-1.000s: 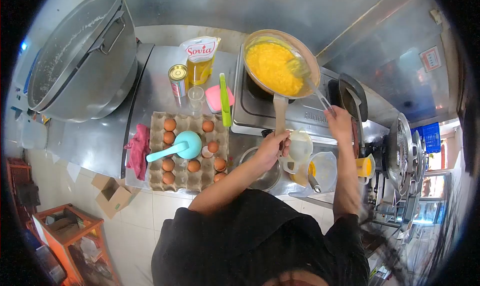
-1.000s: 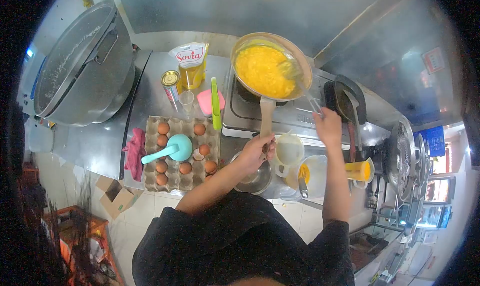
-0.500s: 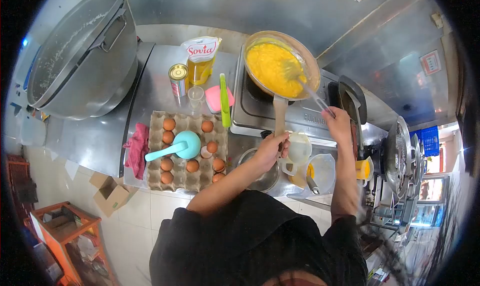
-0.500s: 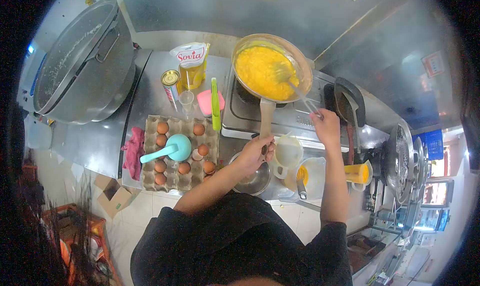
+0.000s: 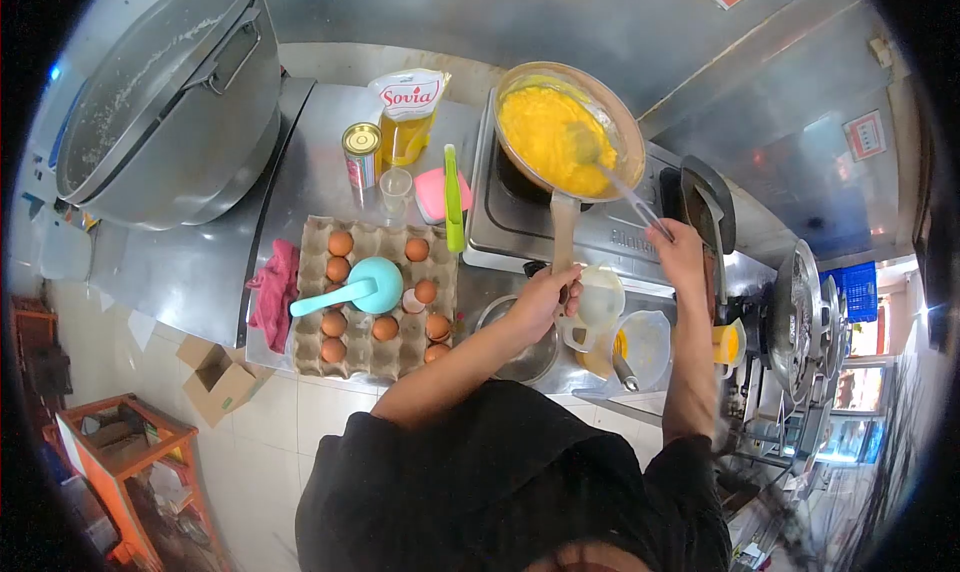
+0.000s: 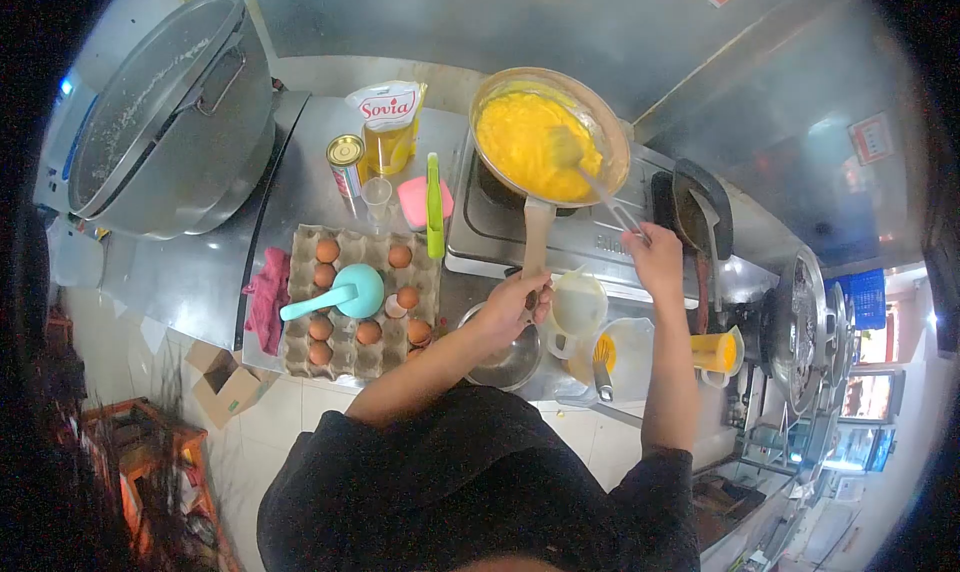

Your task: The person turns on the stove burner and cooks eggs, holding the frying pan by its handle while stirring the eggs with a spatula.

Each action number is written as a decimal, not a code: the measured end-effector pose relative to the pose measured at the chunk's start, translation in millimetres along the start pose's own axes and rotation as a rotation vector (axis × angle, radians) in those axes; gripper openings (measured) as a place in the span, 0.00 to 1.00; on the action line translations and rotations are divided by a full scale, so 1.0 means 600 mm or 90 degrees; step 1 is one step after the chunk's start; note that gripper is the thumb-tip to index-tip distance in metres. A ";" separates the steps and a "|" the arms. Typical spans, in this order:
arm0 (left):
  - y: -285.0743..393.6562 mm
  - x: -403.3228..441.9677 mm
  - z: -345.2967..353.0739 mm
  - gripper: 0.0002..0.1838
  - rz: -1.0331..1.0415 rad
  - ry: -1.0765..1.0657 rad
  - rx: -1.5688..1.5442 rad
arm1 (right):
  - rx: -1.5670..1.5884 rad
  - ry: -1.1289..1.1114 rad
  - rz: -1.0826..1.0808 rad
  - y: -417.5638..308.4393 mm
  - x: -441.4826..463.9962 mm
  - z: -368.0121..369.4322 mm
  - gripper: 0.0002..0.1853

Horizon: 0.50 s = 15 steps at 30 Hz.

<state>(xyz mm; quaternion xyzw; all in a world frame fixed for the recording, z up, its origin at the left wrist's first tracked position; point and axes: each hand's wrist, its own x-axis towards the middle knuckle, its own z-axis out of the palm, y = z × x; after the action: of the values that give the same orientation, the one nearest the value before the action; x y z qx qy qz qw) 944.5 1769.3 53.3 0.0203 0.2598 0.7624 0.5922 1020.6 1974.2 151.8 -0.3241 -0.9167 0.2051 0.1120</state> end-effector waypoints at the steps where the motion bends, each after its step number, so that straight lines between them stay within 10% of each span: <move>1: 0.000 0.000 0.000 0.08 -0.006 0.008 0.001 | 0.000 0.001 0.002 0.008 -0.002 0.014 0.14; 3: 0.001 -0.001 0.003 0.09 -0.013 0.015 0.003 | -0.175 0.167 -0.166 0.015 -0.005 0.051 0.13; 15: -0.001 0.000 -0.003 0.09 -0.010 0.008 -0.006 | 0.009 0.038 -0.049 0.023 0.003 0.025 0.12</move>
<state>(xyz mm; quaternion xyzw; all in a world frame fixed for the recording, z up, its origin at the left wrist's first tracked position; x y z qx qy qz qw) 944.4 1768.7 51.7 0.0108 0.2598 0.7592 0.5967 1021.8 1980.7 132.4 -0.2935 -0.9234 0.1975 0.1492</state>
